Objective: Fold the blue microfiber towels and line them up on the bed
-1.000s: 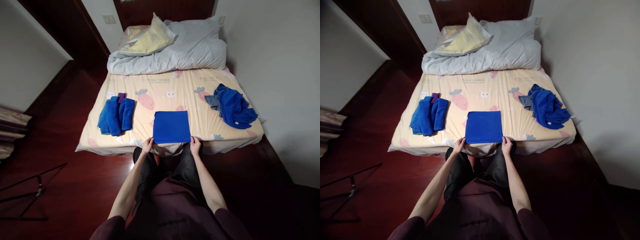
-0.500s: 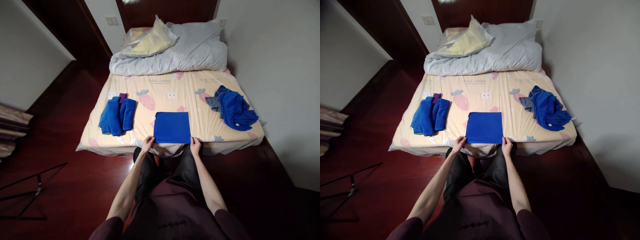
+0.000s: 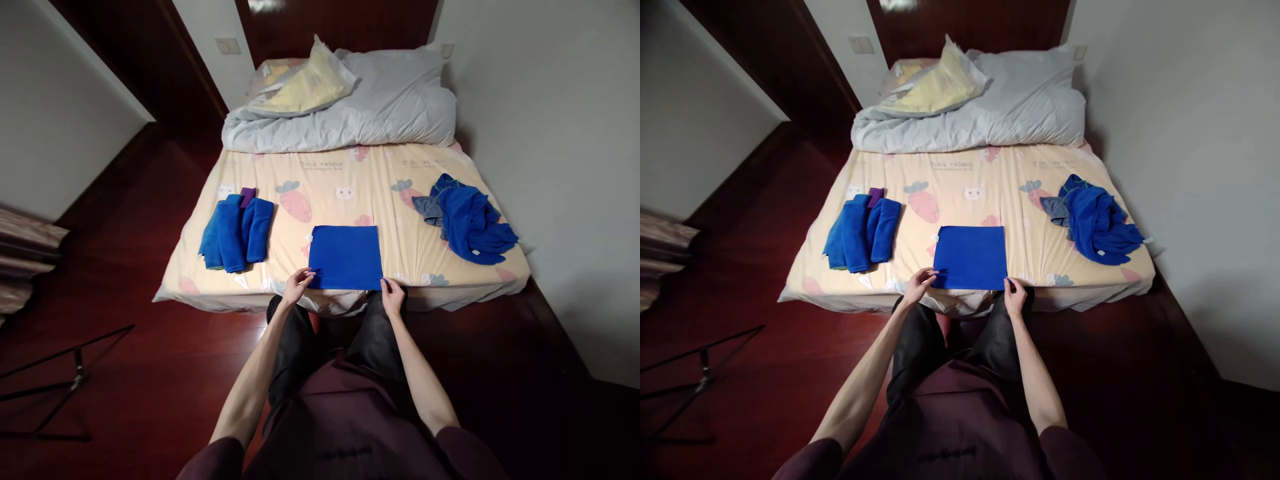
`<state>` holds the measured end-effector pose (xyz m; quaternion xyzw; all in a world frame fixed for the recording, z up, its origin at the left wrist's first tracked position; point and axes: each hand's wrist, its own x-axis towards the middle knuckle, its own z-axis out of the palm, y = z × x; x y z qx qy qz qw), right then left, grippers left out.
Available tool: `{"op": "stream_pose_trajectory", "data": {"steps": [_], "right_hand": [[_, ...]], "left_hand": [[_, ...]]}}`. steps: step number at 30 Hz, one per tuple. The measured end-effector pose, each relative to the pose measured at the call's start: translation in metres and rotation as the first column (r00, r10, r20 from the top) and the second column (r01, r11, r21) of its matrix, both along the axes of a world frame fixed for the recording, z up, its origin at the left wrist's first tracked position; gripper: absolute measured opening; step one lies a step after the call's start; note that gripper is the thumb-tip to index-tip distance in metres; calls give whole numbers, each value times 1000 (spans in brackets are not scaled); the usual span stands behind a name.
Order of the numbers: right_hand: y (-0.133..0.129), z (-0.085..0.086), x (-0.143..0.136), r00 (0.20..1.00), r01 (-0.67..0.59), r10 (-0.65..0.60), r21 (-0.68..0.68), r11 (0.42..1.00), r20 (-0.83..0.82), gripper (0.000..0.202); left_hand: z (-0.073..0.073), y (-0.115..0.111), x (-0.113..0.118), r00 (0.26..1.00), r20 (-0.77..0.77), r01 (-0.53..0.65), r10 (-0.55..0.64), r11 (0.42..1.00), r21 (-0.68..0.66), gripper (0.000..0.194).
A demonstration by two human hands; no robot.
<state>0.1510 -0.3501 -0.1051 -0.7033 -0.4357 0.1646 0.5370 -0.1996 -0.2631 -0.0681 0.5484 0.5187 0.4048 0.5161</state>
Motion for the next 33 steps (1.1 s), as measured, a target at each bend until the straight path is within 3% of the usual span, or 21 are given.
{"op": "stream_pose_trajectory", "data": {"steps": [5, 8, 13, 17, 21, 26, 33], "right_hand": [[-2, -5, 4, 982, -30, 31, 12, 999, -189, 54], [0, -6, 4, 975, -29, 29, 4, 1000, -221, 53], [2, -9, 6, 990, -20, 13, -45, 999, -143, 53], [3, -11, 8, 998, -10, 5, -61, 998, -70, 52], [3, -11, 7, 998, -7, 3, -58, 998, -66, 51], [2, -12, 6, 995, -21, 15, -62, 998, -101, 52], [2, -9, 3, 994, -73, 70, -39, 997, -86, 53]], "left_hand": [[-10, -3, -5, 999, 39, 43, -38, 990, -135, 69], [-12, -8, -11, 996, 56, 77, -70, 987, -138, 73], [-3, -21, -18, 947, -181, 265, -265, 964, -22, 79], [-2, -26, -15, 895, -331, 345, -298, 934, 92, 77], [-6, -26, -8, 943, -276, 218, -187, 972, 86, 42], [-7, -20, -2, 992, -118, 42, -52, 996, -82, 58], [-15, -16, 1, 988, -134, -86, 70, 990, -114, 55]]}}
